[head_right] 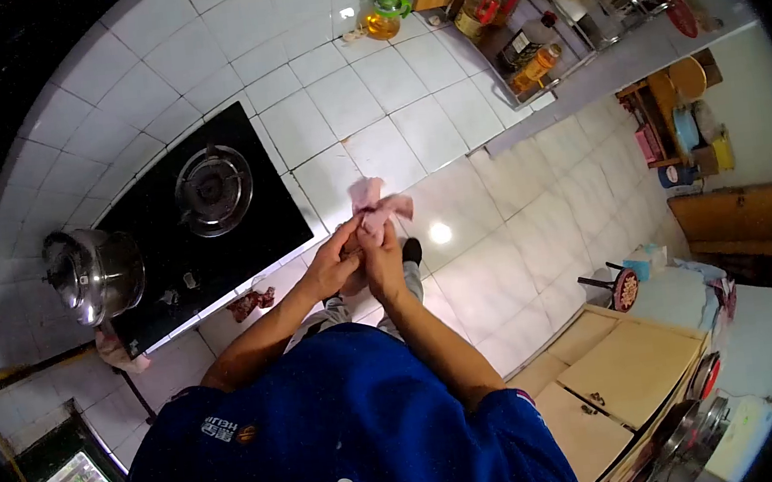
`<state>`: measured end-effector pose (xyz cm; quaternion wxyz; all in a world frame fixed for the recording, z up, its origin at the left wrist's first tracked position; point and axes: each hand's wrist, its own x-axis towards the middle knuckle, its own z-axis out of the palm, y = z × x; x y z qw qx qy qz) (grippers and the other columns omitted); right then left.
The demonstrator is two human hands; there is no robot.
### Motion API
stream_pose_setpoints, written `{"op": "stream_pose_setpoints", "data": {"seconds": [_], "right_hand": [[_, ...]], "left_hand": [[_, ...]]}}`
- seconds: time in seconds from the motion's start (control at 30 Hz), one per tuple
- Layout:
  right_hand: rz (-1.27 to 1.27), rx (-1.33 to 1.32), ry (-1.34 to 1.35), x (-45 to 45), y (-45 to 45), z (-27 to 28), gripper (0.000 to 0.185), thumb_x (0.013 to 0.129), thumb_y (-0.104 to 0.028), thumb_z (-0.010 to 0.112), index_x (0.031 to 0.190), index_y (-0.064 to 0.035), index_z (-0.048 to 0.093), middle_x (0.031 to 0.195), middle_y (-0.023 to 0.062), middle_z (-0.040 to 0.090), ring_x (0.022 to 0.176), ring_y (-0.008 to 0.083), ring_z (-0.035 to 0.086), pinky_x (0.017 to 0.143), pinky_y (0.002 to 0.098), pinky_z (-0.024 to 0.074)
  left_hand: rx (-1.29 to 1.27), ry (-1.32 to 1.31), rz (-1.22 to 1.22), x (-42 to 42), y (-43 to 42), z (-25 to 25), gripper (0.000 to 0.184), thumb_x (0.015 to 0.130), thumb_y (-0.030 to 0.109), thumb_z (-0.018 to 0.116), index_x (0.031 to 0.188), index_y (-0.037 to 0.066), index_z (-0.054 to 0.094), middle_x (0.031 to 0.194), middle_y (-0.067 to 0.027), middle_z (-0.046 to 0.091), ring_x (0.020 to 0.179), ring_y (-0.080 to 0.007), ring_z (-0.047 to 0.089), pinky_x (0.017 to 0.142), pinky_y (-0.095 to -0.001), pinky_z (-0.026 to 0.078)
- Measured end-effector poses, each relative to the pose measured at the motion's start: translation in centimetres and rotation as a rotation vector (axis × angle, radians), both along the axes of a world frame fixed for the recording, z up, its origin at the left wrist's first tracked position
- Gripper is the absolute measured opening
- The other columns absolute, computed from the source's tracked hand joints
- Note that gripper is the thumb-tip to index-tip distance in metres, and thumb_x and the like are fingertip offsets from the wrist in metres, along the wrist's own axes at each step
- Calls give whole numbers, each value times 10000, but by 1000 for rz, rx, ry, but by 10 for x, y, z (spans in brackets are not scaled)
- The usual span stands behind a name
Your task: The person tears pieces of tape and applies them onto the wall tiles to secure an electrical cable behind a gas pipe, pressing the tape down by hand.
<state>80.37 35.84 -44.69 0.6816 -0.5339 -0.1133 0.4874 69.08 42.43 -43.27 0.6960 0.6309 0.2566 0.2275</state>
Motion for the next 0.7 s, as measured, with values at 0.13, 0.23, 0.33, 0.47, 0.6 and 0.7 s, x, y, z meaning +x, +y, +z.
{"op": "stream_pose_setpoints", "data": {"seconds": [0.13,0.23,0.33,0.47,0.6,0.7], "right_hand": [[-50,-56,-268,96,26,-18,271,890,-57,608,1158,-14,600,996,33,634,910,114,578,782,246,475],[-164,-39,-442,210,60,-19,317,883,-68,640,1185,-2,574,1099,52,584,939,115,541,796,248,454],[119,-278,-1435,341,86,-78,531,883,-352,686,1290,-37,555,1483,258,380,1290,427,422,1056,493,368],[262,-521,-1503,421,118,-170,658,894,-504,611,1391,-83,514,1530,303,299,1359,559,278,1100,611,264],[215,-633,-1701,440,142,-220,695,929,-520,546,1481,-116,425,1533,269,321,1384,548,250,1077,688,218],[193,-736,-1754,448,168,-230,734,923,-540,548,1528,-175,351,1552,234,316,1408,528,235,1090,696,175]], "left_hand": [[148,229,87,30,19,-10,703,893,122,662,1518,87,341,1445,-160,501,1236,-273,555,1038,-378,443],[167,478,291,44,37,-54,515,877,199,714,1339,45,547,1300,-200,607,1205,-339,590,1001,-404,479],[449,715,371,51,53,-103,574,860,226,716,1362,31,517,1407,-238,506,1310,-393,477,1097,-441,386],[524,989,456,65,83,-164,705,830,191,735,1446,62,417,1560,-225,283,1407,-426,314,1148,-488,294],[745,1103,574,73,101,-232,828,832,219,746,1529,148,305,1585,-211,245,1435,-457,244,1155,-538,256],[765,1403,639,92,101,-263,907,862,314,730,1578,207,183,1634,-186,105,1485,-424,129,1160,-640,108]]}}
